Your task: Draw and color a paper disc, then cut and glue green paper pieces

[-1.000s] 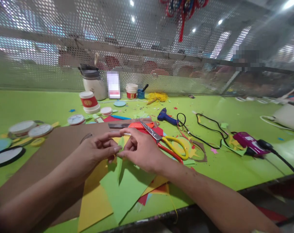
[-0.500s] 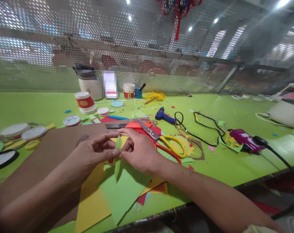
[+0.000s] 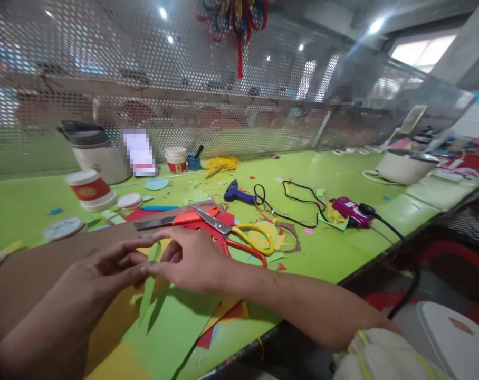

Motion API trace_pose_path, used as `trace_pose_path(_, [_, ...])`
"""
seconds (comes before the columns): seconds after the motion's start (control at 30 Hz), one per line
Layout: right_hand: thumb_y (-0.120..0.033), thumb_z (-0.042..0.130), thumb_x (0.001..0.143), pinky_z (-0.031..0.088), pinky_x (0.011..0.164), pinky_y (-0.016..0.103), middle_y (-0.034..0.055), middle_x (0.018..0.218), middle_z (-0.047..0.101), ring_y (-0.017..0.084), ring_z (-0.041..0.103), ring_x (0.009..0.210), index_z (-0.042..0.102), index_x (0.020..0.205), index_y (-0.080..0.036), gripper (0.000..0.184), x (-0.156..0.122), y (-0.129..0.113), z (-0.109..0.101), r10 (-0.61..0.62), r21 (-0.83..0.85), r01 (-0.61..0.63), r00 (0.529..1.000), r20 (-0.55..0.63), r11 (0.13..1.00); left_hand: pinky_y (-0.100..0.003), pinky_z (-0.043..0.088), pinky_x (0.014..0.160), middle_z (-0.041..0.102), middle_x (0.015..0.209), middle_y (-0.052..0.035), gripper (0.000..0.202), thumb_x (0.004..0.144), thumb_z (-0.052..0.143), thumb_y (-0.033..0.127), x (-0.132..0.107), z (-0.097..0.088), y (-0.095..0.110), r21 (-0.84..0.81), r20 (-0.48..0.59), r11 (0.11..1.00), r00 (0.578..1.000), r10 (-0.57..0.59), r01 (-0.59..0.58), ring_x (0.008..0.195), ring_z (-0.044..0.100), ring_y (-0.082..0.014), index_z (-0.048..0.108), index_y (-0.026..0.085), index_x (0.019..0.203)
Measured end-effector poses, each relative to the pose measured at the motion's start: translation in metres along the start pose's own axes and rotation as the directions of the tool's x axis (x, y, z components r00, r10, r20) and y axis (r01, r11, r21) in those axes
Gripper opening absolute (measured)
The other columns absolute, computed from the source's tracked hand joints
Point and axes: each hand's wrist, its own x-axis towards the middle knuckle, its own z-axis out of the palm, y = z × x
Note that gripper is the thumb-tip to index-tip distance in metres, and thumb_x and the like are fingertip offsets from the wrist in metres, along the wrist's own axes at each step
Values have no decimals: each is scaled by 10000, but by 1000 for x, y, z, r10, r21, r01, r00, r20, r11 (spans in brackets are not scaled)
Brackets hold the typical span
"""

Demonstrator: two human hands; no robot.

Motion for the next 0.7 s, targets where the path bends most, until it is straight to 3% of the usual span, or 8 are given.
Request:
trace_pose_path(0.07, [-335,803,714,490,598,257,-35,725,603,129,595,630,564,1219,-203,574,3,-2,-3,65,119,-62,998,-15,991,-254,404,499,658,597,13,486,548,887,309,1,-1,1,10,-11,1000,1000,28,-28,520,546,-154,715,230,996])
trace_pose_path(0.13, [-353,774,750,502,593,255,-26,733,619,130,612,635,560,1221,-190,543,7,-4,-11,87,112,-83,996,-24,990,-246,416,514,660,631,7,481,580,875,342,1,-1,2,9,-32,999,998,45,-45,559,553,-154,709,233,1019])
trace_pose_path(0.23, [-360,621,892,523,640,250,32,832,692,137,662,730,663,1043,-164,251,19,-7,-39,0,-254,-26,995,-103,967,-236,437,547,671,696,-3,464,582,876,356,-1,1,4,4,-39,1000,999,17,-17,629,575,-158,722,232,1002])
trace_pose_path(0.3, [-316,554,937,522,709,270,53,918,703,140,659,784,668,1029,-154,218,30,-7,-67,-25,-389,-50,983,-184,920,-237,454,574,685,737,-8,425,577,879,358,-3,2,7,-22,-35,999,999,-34,33,666,591,-162,734,230,955])
trace_pose_path(0.37, [-245,563,932,519,743,300,52,843,694,153,652,767,676,969,-123,171,41,-4,-96,9,-509,-114,979,-204,853,-249,475,606,699,762,-20,383,584,877,362,-5,4,12,-70,17,993,996,-93,94,709,615,-179,739,221,912])
trace_pose_path(0.5, [-259,647,910,543,792,357,43,922,689,177,657,849,672,926,-134,129,51,7,-132,164,-744,-176,982,-90,644,-238,480,601,700,736,-11,288,589,874,329,-10,7,24,-138,84,979,987,-139,150,721,623,-180,738,218,818])
trace_pose_path(0.6, [-314,613,944,554,822,377,57,1080,668,188,657,933,652,1054,-161,193,51,12,-135,262,-847,-149,965,-12,510,-216,452,540,678,690,6,252,583,868,309,-13,7,28,-143,102,978,985,-137,151,637,589,-155,738,208,775])
trace_pose_path(0.7, [-302,631,931,547,841,392,60,1073,669,198,654,951,654,1058,-157,195,51,12,-131,300,-889,-93,953,51,448,-204,442,534,672,673,15,230,600,848,323,-12,7,22,-111,105,986,988,-116,128,612,568,-142,733,198,756])
